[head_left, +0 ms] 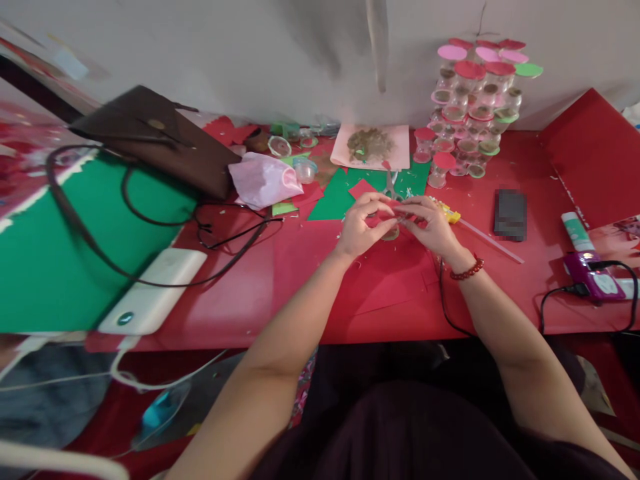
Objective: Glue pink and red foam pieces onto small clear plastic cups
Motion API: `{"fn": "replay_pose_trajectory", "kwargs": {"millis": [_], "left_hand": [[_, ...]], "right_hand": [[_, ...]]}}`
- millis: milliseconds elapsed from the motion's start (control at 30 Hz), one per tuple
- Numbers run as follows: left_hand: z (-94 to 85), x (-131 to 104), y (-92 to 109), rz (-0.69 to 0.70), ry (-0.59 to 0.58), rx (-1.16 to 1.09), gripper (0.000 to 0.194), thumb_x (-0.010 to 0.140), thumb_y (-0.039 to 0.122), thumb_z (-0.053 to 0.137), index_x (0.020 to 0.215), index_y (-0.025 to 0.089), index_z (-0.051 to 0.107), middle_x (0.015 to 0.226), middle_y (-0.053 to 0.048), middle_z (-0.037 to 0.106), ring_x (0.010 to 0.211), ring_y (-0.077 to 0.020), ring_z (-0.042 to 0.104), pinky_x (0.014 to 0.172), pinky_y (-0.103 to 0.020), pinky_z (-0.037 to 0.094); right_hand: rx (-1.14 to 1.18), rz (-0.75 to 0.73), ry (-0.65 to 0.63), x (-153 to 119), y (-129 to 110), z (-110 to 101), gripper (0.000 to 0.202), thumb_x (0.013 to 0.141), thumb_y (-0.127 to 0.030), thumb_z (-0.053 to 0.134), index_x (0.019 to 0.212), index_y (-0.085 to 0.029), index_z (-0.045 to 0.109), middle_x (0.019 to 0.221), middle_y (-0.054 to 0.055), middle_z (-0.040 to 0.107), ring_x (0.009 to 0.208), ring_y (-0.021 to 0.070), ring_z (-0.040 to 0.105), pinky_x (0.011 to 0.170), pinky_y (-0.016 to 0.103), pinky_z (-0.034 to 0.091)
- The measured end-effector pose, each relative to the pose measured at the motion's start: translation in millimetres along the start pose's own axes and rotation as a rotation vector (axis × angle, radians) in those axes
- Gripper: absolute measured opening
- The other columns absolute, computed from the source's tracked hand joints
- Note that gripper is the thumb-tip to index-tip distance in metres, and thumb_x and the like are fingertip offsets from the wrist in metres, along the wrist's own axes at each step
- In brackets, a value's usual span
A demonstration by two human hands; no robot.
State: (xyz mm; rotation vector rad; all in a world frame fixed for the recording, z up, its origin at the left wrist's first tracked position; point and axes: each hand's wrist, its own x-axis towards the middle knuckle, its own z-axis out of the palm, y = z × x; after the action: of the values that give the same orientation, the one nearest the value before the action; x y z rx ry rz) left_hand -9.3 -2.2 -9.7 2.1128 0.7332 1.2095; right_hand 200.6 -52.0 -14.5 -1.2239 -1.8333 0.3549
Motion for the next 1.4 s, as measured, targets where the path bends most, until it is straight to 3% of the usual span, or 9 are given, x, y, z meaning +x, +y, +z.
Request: {"fn": "replay_pose_trajectory", "kwargs": {"millis": [267, 400, 567, 833, 1000, 1200, 1400], "left_hand": [[1.8, 1, -4, -0.002, 0.011, -0.018, 0.025, 0.086, 0.04, 0.085, 0.089, 0.021, 0.069, 0.111, -0.007, 0.073, 0.101, -0.0202, 0.071, 0.088, -0.035, 0.06], [3.3, 1, -5, 0.026, 0.075, 0.052, 0.034, 0.087, 0.05, 0.084, 0.093, 0.022, 0.065, 0.1, -0.006, 0.072, 0.096, -0.0195, 0.07, 0.086, -0.033, 0.058], [2.6, -2, -5, 0.121, 0.136, 0.213, 0.036, 0.088, 0.053, 0.082, 0.094, 0.023, 0.063, 0.098, -0.005, 0.072, 0.101, -0.0214, 0.069, 0.093, -0.035, 0.058], [17.2, -4, -9, 0.129, 0.135, 0.304, 0.02, 0.092, 0.027, 0.078, 0.102, 0.025, 0.061, 0.109, -0.006, 0.068, 0.113, -0.0243, 0.068, 0.103, -0.041, 0.059], [26.5, -6, -15, 0.122, 0.191, 0.309, 0.027, 0.092, 0.017, 0.072, 0.114, 0.025, 0.06, 0.118, -0.009, 0.067, 0.118, -0.0252, 0.068, 0.104, -0.042, 0.06], [22.5, -7, -15, 0.139, 0.16, 0.351, 0.037, 0.093, 0.011, 0.063, 0.127, 0.025, 0.059, 0.13, -0.009, 0.067, 0.128, -0.0259, 0.065, 0.112, -0.045, 0.057], [20.7, -8, -16, 0.131, 0.127, 0.361, 0.047, 0.09, 0.004, 0.06, 0.133, 0.023, 0.059, 0.135, -0.011, 0.068, 0.132, -0.0273, 0.064, 0.115, -0.046, 0.054]], "right_hand": [[-0.103, -0.067, -0.106, -4, -5, -9, 0.043, 0.099, -0.017, 0.058, 0.134, -0.036, 0.075, 0.145, 0.009, 0.059, 0.121, 0.0244, 0.066, 0.109, 0.05, 0.059], [-0.257, -0.052, -0.067, -5, -11, -15, 0.053, 0.096, -0.009, 0.051, 0.137, -0.035, 0.074, 0.145, 0.011, 0.06, 0.125, 0.0282, 0.064, 0.108, 0.053, 0.058], [-0.302, -0.096, -0.064, -6, -14, -14, 0.056, 0.094, -0.008, 0.049, 0.139, -0.032, 0.073, 0.144, 0.012, 0.059, 0.124, 0.0283, 0.064, 0.106, 0.05, 0.059], [-0.313, -0.071, -0.056, -6, -13, -12, 0.058, 0.093, -0.006, 0.047, 0.138, -0.033, 0.073, 0.138, 0.011, 0.064, 0.123, 0.0275, 0.066, 0.105, 0.048, 0.059], [-0.292, -0.069, -0.089, -6, -12, -11, 0.058, 0.093, -0.005, 0.046, 0.136, -0.031, 0.075, 0.132, 0.01, 0.07, 0.119, 0.0264, 0.069, 0.102, 0.046, 0.06], [-0.328, -0.028, -0.028, -6, -12, -12, 0.06, 0.094, -0.007, 0.046, 0.144, -0.031, 0.07, 0.131, 0.011, 0.071, 0.116, 0.0256, 0.07, 0.099, 0.043, 0.061], [-0.474, 0.027, -0.108, -8, -19, -7, 0.06, 0.09, -0.006, 0.049, 0.142, -0.027, 0.07, 0.14, 0.013, 0.068, 0.118, 0.0303, 0.069, 0.087, 0.042, 0.063]]}}
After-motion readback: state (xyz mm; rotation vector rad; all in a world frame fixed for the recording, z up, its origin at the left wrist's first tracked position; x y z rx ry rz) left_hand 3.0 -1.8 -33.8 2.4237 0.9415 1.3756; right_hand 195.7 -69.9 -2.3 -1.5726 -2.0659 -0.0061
